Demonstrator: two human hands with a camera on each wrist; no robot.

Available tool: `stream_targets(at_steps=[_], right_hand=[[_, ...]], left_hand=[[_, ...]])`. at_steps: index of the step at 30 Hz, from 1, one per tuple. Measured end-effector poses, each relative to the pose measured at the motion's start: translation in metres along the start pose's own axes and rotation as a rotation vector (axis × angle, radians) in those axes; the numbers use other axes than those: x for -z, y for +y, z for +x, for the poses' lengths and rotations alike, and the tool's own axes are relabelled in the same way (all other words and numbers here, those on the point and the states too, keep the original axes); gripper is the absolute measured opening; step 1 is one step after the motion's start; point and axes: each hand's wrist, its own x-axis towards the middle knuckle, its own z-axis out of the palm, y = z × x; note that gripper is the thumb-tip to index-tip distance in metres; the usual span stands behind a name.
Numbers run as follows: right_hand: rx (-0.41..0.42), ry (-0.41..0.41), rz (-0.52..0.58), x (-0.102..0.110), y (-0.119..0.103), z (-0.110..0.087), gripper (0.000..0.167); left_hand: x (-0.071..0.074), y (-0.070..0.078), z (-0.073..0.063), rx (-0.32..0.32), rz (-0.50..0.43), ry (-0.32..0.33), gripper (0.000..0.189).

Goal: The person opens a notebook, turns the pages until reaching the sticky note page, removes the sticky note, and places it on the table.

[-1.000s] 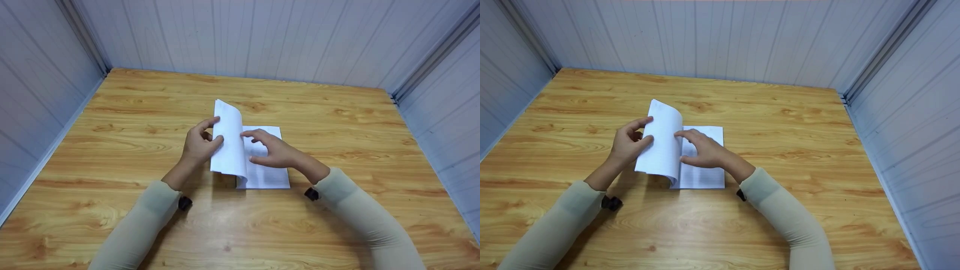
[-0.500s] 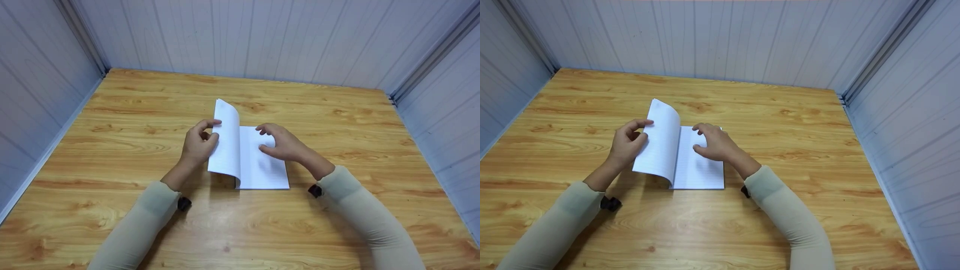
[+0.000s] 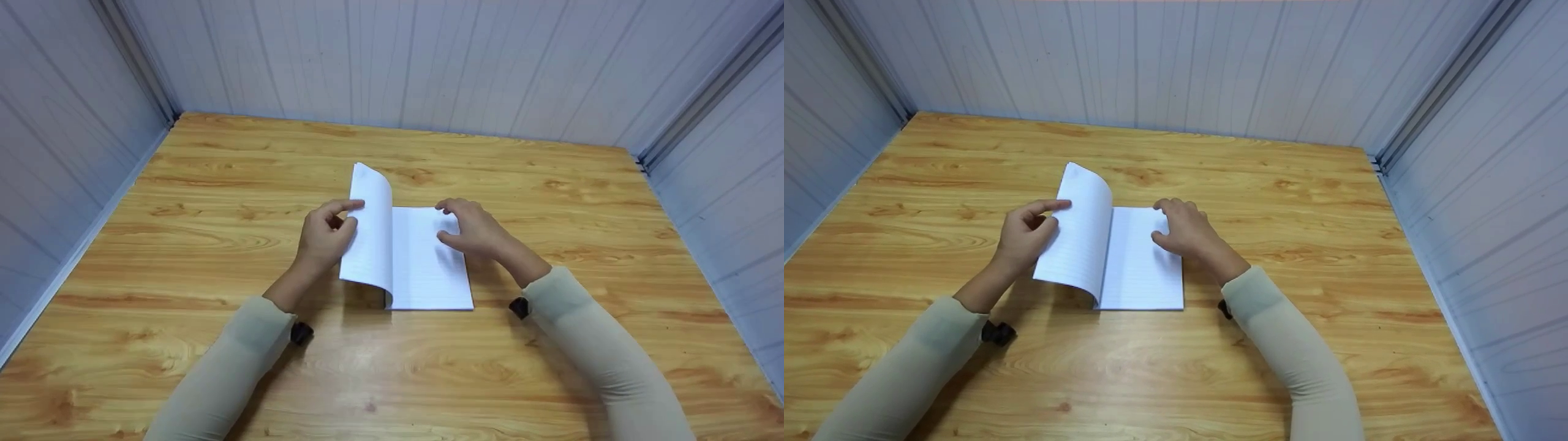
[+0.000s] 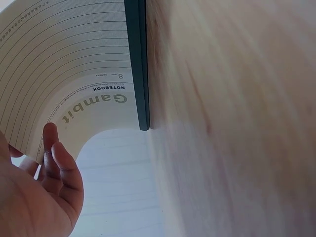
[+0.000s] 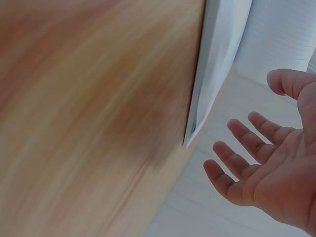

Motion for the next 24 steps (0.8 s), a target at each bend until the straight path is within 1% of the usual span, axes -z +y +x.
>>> stream_targets(at_steps=[3, 9, 17, 22, 24], right_hand=[[-0.033, -0.019, -0.044, 0.0, 0.003, 0.001, 0.056], [-0.063, -0.045, -0.103, -0.003, 0.009, 0.002, 0.058], [-0.12, -0.109, -0.181, -0.008, 0.01, 0.004, 0.074], [-0.148, -0.114, -0.182, -0.01, 0.009, 0.004, 0.078], [-0.147, -0.114, -0.18, -0.011, 0.009, 0.005, 0.079]], left_hand=[[0.0, 0.0, 0.0, 0.004, 0.008, -0.001, 0.033], [0.0, 0.001, 0.0, 0.023, 0.012, -0.002, 0.032], [0.0, 0.002, -0.001, 0.012, -0.018, 0.003, 0.028], [0.0, 0.0, 0.0, 0.021, -0.024, -0.004, 0.026], [0.0, -0.001, 0.0, 0.022, -0.025, -0.006, 0.027]])
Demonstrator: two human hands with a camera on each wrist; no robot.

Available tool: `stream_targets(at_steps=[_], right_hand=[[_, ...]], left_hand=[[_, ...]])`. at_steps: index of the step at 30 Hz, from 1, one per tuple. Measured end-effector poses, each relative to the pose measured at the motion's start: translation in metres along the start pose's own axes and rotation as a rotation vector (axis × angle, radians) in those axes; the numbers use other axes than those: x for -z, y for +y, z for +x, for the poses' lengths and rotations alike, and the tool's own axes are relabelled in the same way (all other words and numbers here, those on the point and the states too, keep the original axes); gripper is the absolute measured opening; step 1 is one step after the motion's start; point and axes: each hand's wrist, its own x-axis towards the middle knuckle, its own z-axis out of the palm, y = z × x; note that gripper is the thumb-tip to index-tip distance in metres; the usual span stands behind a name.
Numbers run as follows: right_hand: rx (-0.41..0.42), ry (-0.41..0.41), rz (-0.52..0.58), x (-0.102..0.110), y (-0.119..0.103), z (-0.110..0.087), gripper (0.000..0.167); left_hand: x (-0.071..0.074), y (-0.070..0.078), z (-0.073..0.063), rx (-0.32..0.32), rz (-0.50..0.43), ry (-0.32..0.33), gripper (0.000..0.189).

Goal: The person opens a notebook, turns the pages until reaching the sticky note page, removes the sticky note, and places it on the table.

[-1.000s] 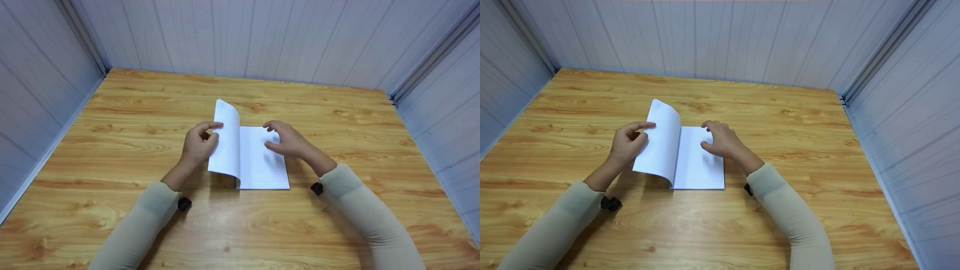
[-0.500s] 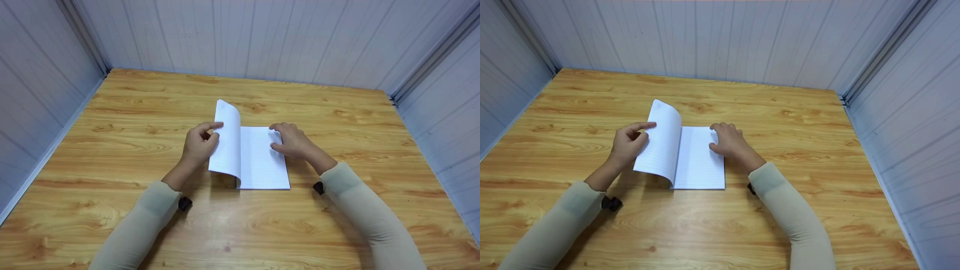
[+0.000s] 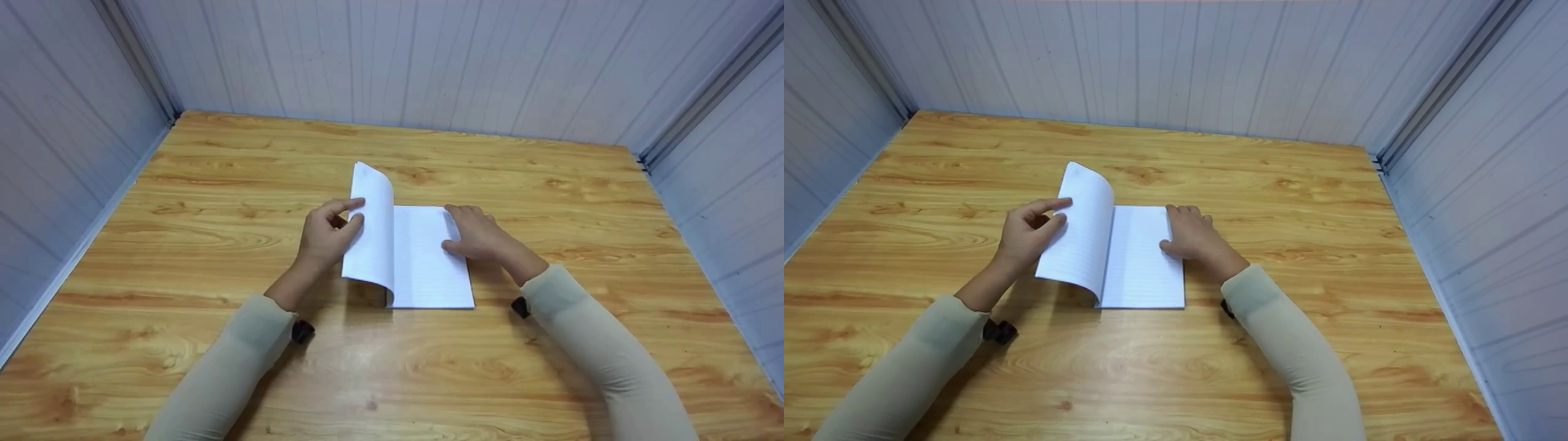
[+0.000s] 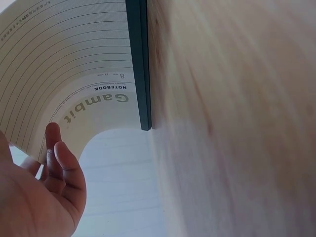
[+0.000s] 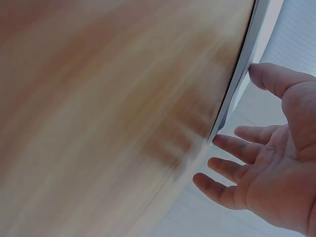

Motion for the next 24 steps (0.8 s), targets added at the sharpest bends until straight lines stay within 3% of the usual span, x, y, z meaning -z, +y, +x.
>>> stream_targets(at_steps=[15, 24], right_hand=[[0.037, 0.004, 0.036, -0.0005, 0.0012, 0.0029, 0.087], [0.069, 0.071, 0.157, -0.0019, -0.0016, 0.0037, 0.084]], left_hand=[[0.0002, 0.0004, 0.0001, -0.018, 0.047, 0.0, 0.032], [-0.0002, -0.0008, -0.0006, -0.019, 0.065, -0.016, 0.032]])
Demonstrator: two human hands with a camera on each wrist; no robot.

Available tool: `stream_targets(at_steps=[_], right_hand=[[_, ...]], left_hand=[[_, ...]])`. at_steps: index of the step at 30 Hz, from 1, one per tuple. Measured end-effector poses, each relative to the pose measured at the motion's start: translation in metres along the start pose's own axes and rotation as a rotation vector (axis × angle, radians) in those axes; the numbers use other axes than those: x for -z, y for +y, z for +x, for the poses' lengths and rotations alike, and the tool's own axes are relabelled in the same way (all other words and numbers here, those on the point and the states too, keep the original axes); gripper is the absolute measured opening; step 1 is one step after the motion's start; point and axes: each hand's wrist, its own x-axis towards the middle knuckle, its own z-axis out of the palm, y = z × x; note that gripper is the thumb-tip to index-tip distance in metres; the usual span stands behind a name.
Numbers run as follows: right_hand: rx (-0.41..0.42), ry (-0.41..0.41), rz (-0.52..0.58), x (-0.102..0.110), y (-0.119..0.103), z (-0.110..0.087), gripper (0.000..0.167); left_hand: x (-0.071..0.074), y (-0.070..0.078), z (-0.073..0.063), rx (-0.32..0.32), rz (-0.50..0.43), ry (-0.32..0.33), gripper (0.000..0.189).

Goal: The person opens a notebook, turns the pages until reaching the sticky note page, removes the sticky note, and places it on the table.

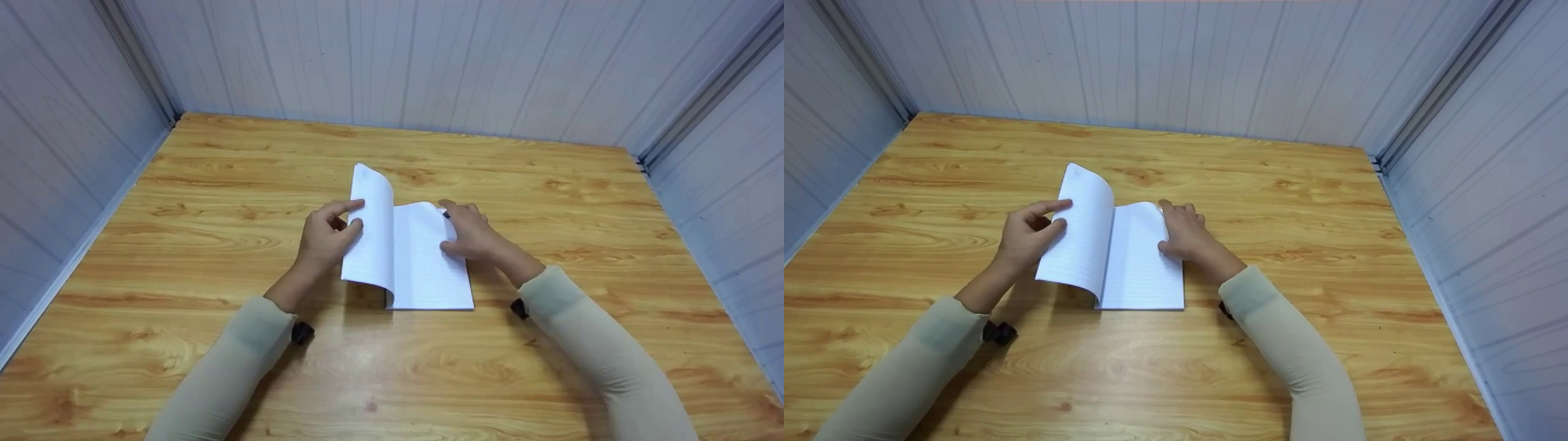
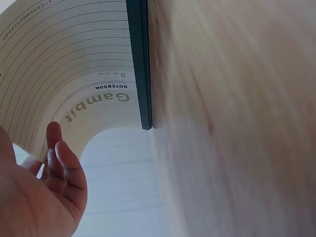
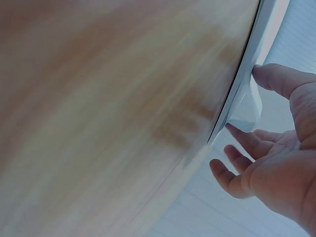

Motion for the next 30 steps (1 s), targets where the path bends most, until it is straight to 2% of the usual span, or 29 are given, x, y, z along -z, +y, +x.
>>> stream_targets(at_steps=[12, 18, 22, 26, 30], right_hand=[[0.038, 0.081, 0.12, 0.0011, 0.0029, -0.0005, 0.068], [-0.017, 0.183, 0.161, 0.0029, 0.0027, -0.0002, 0.072], [-0.082, 0.191, 0.224, 0.0043, 0.0037, -0.0001, 0.076], [-0.121, 0.187, 0.298, 0.0059, 0.0047, -0.0007, 0.071], [-0.107, 0.224, 0.357, 0.007, 0.0049, -0.0021, 0.056]], left_hand=[[-0.0046, 0.0016, -0.0004, 0.006, -0.021, 0.009, 0.033], [-0.0045, 0.0026, -0.0007, 0.011, 0.001, 0.0, 0.033], [-0.0043, 0.003, -0.0005, 0.015, -0.003, -0.008, 0.035], [-0.0043, 0.0022, 0.0008, 0.005, -0.012, -0.009, 0.039], [-0.0041, 0.0013, 0.0019, 0.001, -0.021, -0.019, 0.04]])
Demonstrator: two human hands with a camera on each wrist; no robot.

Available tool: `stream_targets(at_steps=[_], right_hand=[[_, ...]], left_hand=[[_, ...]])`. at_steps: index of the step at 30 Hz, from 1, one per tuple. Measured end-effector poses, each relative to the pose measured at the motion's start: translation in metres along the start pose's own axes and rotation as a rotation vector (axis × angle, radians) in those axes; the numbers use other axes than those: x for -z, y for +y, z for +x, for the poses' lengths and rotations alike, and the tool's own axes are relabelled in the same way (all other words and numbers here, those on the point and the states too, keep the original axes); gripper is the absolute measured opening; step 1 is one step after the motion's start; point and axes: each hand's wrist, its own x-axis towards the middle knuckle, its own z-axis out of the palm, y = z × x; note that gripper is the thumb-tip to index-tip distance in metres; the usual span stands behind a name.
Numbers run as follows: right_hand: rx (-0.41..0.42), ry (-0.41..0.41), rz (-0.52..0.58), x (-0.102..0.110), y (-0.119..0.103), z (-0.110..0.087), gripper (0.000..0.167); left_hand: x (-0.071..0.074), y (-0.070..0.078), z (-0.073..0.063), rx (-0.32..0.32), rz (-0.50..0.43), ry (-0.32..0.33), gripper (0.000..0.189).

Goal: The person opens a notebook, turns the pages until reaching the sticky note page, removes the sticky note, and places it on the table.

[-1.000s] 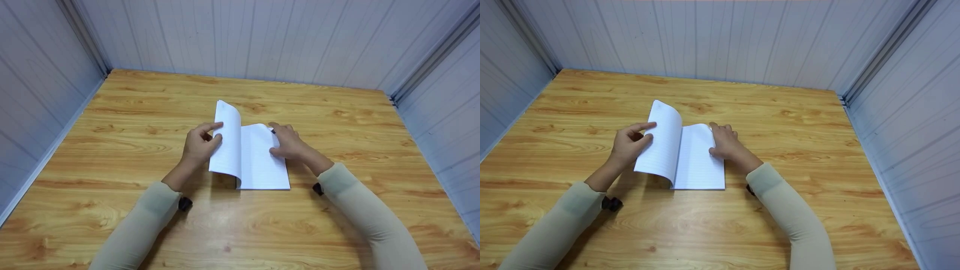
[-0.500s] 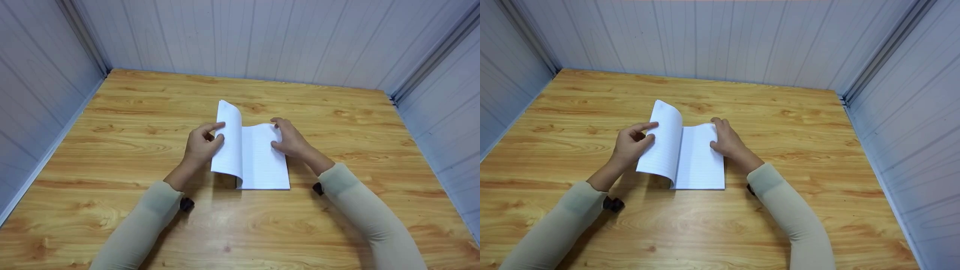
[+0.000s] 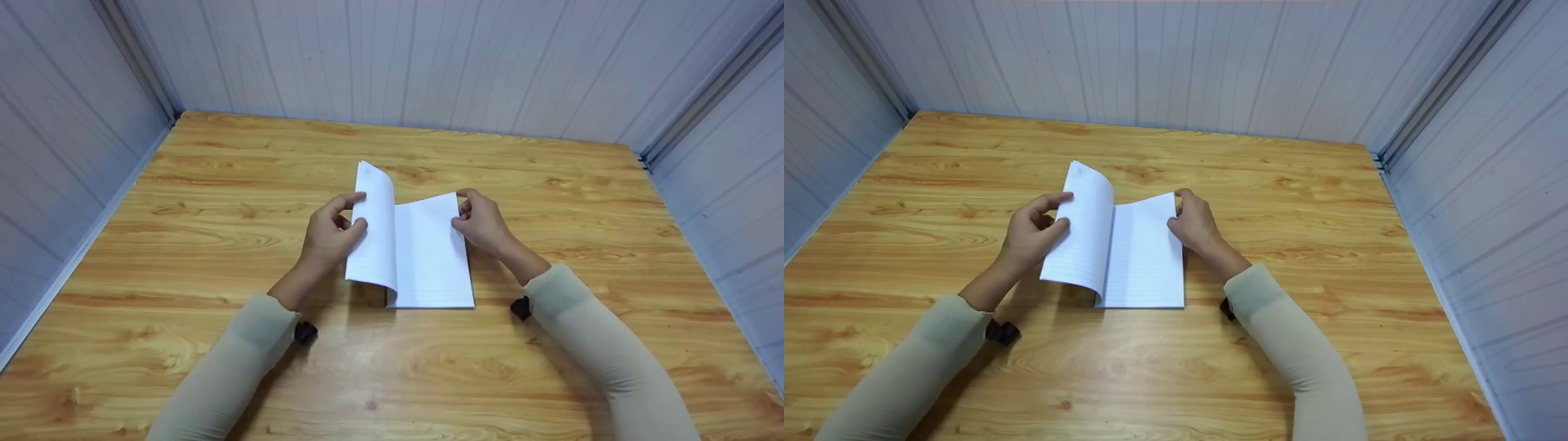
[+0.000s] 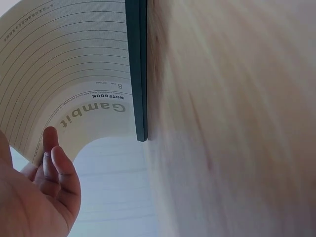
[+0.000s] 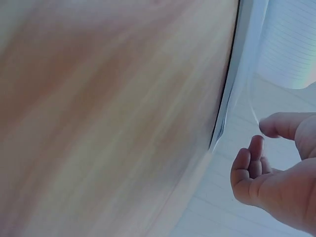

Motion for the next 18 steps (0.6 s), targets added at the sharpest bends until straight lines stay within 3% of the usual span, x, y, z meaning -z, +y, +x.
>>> stream_targets(at_steps=[5, 12, 18], right_hand=[[0.083, 0.016, 0.036, 0.003, -0.003, -0.004, 0.033], [0.161, 0.014, 0.011, 0.007, -0.009, -0.011, 0.027], [0.154, -0.137, 0.082, 0.006, -0.016, -0.015, 0.03]], left_hand=[[0.001, 0.002, -0.001, 0.02, -0.009, -0.008, 0.039], [0.002, 0.002, -0.001, 0.05, 0.001, -0.015, 0.038], [0.002, 0.002, -0.001, 0.038, 0.005, -0.014, 0.038]])
